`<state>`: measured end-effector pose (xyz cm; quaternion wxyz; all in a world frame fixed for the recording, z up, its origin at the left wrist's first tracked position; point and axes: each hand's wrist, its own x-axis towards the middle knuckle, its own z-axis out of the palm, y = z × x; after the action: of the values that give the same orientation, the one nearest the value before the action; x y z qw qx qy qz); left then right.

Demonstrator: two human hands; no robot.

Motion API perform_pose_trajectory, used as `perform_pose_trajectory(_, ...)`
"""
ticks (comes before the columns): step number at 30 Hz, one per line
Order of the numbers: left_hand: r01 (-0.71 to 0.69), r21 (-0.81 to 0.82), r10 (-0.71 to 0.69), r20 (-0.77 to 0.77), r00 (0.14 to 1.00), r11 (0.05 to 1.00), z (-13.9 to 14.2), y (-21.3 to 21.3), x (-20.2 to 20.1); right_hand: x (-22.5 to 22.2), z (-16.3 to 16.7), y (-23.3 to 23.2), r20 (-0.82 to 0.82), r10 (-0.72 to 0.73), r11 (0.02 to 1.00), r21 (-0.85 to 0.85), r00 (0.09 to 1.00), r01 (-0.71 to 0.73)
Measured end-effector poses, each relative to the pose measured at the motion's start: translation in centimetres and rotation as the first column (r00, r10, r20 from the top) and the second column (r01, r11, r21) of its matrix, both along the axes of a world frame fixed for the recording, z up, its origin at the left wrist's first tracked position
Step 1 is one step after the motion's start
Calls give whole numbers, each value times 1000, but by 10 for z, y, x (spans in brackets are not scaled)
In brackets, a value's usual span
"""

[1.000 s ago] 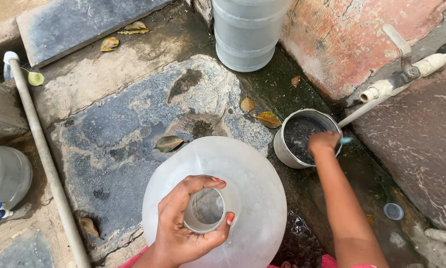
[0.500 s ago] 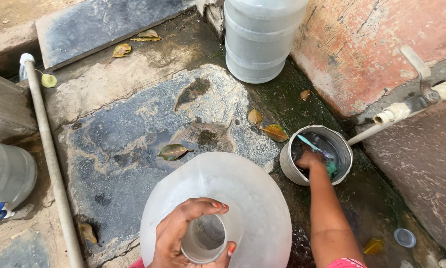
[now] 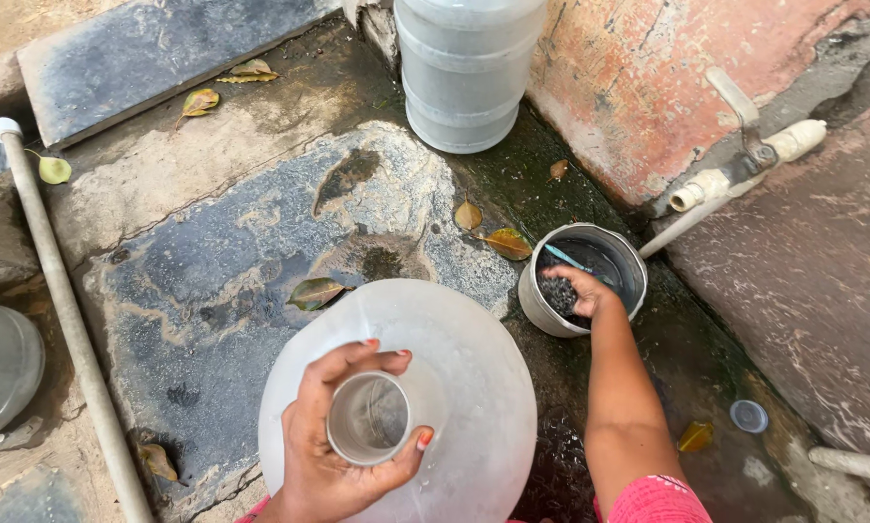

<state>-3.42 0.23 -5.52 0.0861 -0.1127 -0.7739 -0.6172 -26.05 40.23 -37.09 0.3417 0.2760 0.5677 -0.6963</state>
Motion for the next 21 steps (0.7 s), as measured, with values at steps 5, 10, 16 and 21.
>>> perform_pose_trajectory(5,2,2,-2,52,999,1000,7,4,-4,9,18,7,13,-379,853,-382,925,355)
perform_pose_trajectory(10,60,35,-62,40,997,998,13,18,-12,28,48,-3,141,-732,377,-731,666,569)
perform_pose_trajectory(16,84,-21,-80,163,983,996,29,64,-33,38,82,-13,303,-808,164,-708,505,687)
perform_pose_trajectory(21,91,-166,-78,83,994,982,38,136,-77,56,138,-1,270,-828,88,-802,491,591)
